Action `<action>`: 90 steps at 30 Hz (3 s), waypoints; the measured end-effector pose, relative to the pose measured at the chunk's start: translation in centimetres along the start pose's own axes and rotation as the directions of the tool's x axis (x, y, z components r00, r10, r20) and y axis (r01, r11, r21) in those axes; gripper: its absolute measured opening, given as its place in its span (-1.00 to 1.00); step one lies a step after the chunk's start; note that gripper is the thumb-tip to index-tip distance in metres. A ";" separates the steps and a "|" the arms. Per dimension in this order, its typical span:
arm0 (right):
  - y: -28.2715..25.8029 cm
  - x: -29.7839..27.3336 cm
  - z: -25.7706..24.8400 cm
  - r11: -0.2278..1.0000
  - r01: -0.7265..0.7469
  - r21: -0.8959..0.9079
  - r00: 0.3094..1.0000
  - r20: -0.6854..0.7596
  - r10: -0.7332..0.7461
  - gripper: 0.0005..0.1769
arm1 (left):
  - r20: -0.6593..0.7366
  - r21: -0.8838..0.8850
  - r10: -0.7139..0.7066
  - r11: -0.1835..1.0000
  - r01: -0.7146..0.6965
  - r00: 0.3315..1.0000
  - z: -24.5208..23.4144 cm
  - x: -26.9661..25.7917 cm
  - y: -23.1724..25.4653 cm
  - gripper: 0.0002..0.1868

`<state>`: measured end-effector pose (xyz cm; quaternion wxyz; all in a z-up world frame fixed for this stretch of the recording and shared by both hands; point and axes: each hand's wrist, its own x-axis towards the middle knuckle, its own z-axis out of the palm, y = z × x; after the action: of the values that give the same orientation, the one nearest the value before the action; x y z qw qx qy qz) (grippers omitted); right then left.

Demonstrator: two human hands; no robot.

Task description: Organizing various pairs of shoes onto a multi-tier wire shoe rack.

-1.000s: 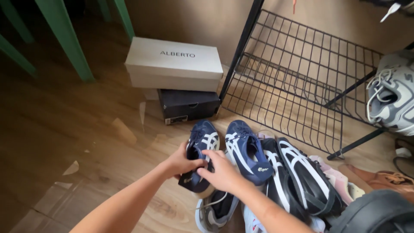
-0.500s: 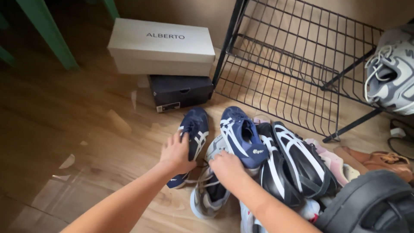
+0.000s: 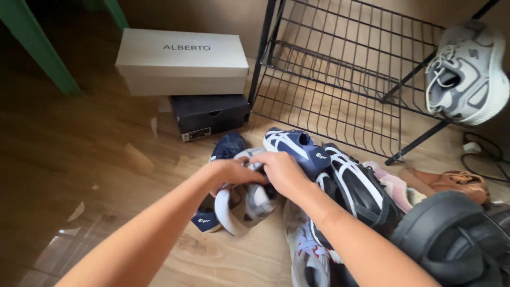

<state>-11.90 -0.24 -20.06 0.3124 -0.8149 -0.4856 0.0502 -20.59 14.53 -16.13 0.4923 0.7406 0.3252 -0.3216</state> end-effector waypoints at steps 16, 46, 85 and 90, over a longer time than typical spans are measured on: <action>-5.6 2.0 -4.8 0.982 0.137 0.131 0.976 -0.187 -0.111 -0.59 | -0.207 0.514 0.280 0.846 -0.140 0.937 -6.0 -4.0 3.8 -0.25; -4.9 -9.0 -35.5 0.922 -0.384 0.049 0.893 -0.234 0.385 0.11 | -0.506 -0.452 0.740 0.210 -0.867 0.444 9.5 -5.2 25.8 -0.23; 24.6 -10.2 -42.4 0.975 0.106 0.194 0.533 -0.839 0.109 -0.32 | -0.585 -0.127 0.783 0.168 -0.977 0.211 23.1 11.0 56.3 -0.16; 25.1 -10.3 -42.2 0.938 0.195 0.287 0.539 -0.830 0.142 -0.33 | -0.469 -0.216 0.855 0.130 -0.968 0.219 23.0 9.7 55.2 0.01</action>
<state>18.08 -36.50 -2.55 0.6453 -0.6623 -0.2711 -0.2675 25.55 -22.25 -2.25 0.7041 0.6679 -0.0782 0.2280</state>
